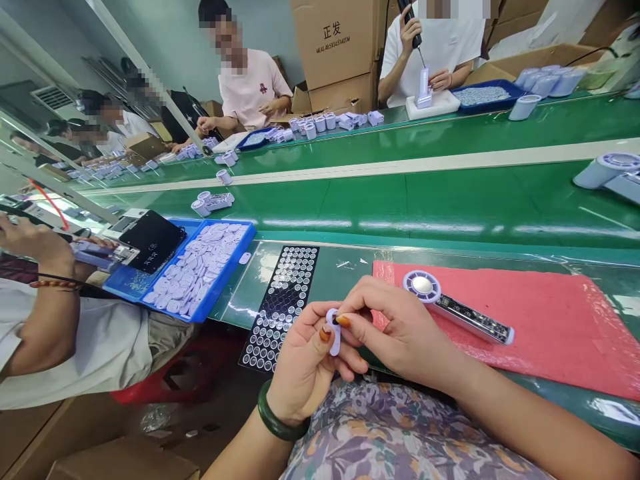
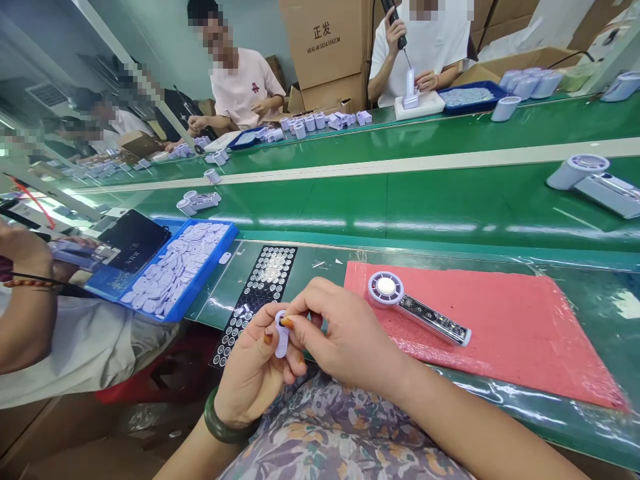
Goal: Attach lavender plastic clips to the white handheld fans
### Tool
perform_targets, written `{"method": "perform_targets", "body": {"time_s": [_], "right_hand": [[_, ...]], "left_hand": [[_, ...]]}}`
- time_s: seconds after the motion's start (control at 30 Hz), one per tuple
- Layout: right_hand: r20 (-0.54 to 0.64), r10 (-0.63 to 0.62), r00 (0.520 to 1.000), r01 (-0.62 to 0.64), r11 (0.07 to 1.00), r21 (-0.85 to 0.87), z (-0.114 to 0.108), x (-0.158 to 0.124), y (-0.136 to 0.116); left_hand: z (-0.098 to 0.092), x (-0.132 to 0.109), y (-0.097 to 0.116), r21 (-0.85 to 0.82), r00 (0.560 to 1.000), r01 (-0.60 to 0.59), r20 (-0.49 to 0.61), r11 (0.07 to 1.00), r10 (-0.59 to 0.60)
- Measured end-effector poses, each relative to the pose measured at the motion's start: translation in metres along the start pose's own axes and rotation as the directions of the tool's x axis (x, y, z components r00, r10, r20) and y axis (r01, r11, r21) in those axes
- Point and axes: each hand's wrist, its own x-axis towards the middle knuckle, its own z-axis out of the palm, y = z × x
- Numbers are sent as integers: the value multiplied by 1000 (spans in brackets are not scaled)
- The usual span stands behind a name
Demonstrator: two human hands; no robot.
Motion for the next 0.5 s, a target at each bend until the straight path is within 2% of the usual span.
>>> {"method": "perform_targets", "body": {"time_s": [0.07,0.13,0.23,0.37,0.5], "right_hand": [[-33,-105,994,99,982,-158,1,-1,0],[-58,-232,971,199,917,-345,2,-1,0],[-70,-300,951,233,848,-476,6,-2,-2],[-82,-216,973,158,879,-449,8,-3,-4],[-98,52,994,-74,967,-243,7,-1,-4]], "left_hand": [[1,-1,0,59,998,0,-59,998,4],[1,-2,0,117,994,-11,-107,993,24],[1,-3,0,184,989,-41,-133,982,66],[-4,-5,2,231,991,-56,-106,971,82],[-10,-7,1,128,1000,-16,-21,992,18]]}}
